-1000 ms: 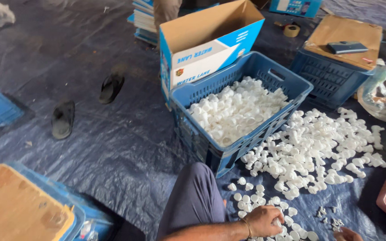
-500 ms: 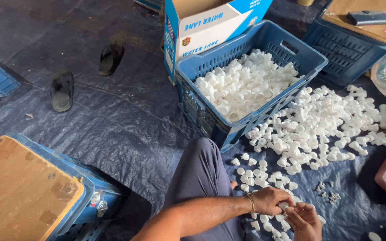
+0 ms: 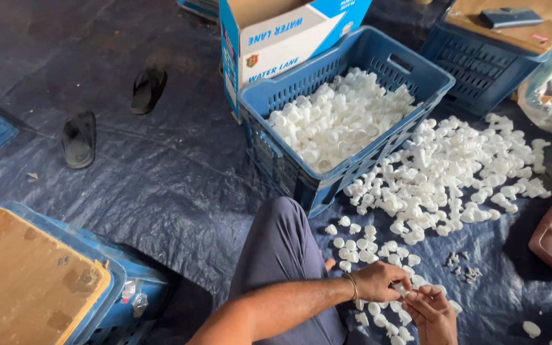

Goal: The person sits on the floor and assembles small white plastic components by hand, inserting orange caps and white rings into the pieces. The person handles the parts one at a time and places the assembled units into a nearby blue crate.

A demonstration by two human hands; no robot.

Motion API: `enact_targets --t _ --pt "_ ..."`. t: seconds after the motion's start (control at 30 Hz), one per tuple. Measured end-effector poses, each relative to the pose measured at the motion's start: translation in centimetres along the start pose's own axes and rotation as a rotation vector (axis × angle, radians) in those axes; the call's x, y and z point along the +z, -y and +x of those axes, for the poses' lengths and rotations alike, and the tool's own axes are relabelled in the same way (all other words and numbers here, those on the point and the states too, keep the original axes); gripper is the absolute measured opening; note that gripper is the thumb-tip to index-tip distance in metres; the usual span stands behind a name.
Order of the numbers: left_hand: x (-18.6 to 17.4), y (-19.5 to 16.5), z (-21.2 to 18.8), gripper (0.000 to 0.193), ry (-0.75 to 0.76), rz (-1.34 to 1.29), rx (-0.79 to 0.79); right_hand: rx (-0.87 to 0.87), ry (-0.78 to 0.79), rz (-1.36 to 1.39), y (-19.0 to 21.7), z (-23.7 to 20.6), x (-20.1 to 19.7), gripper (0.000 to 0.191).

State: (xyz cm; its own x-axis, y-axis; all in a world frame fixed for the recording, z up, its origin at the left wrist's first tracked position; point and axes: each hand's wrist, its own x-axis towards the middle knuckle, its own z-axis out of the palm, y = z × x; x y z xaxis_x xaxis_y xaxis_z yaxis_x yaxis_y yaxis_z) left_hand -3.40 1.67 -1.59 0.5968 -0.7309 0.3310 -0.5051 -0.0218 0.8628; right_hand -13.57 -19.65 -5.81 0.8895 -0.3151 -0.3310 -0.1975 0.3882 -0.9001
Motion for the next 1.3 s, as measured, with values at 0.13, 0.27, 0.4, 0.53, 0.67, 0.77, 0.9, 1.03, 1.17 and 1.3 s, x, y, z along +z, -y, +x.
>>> enact_targets --t 0.13,0.27,0.4,0.53,0.67,0.77,0.9,1.03,1.17,1.3 --pt "0.1 0.0 -0.1 0.029 0.032 0.044 0.002 0.031 -0.042 -0.083 0.6 -0.6 0.9 0.029" --pt "0.0 0.0 -0.1 0.028 0.032 0.011 -0.003 0.028 -0.096 -0.112 1.4 -1.4 2.4 0.029" --pt "0.0 0.0 0.0 0.029 0.03 0.008 -0.056 0.11 -0.09 -0.083 1.6 -1.7 2.7 0.03" --pt "-0.3 0.1 -0.1 0.03 -0.042 0.045 0.161 0.098 -0.042 0.02 0.7 -0.6 1.7 0.034" --pt "-0.4 0.0 0.3 0.028 0.047 0.081 0.035 0.098 -0.068 0.018 -0.1 0.9 1.0 0.034" --pt "-0.3 -0.3 0.9 0.025 0.082 0.129 0.05 0.11 -0.121 -0.028 0.4 2.7 2.1 0.032" --pt "-0.2 0.0 1.2 0.027 0.036 0.108 0.015 0.078 -0.148 -0.133 1.7 3.3 3.5 0.03" --pt "0.4 1.4 2.2 0.037 -0.099 0.165 0.089 -0.057 -0.125 -0.08 1.3 1.2 3.1 0.028" --pt "1.4 1.8 2.7 0.041 -0.164 0.163 0.125 -0.142 -0.083 -0.019 1.6 -2.4 2.9 0.03" --pt "-1.1 1.5 3.0 0.025 -0.01 -0.187 -0.296 -0.267 0.015 -0.012 5.0 -5.3 4.2 0.036"
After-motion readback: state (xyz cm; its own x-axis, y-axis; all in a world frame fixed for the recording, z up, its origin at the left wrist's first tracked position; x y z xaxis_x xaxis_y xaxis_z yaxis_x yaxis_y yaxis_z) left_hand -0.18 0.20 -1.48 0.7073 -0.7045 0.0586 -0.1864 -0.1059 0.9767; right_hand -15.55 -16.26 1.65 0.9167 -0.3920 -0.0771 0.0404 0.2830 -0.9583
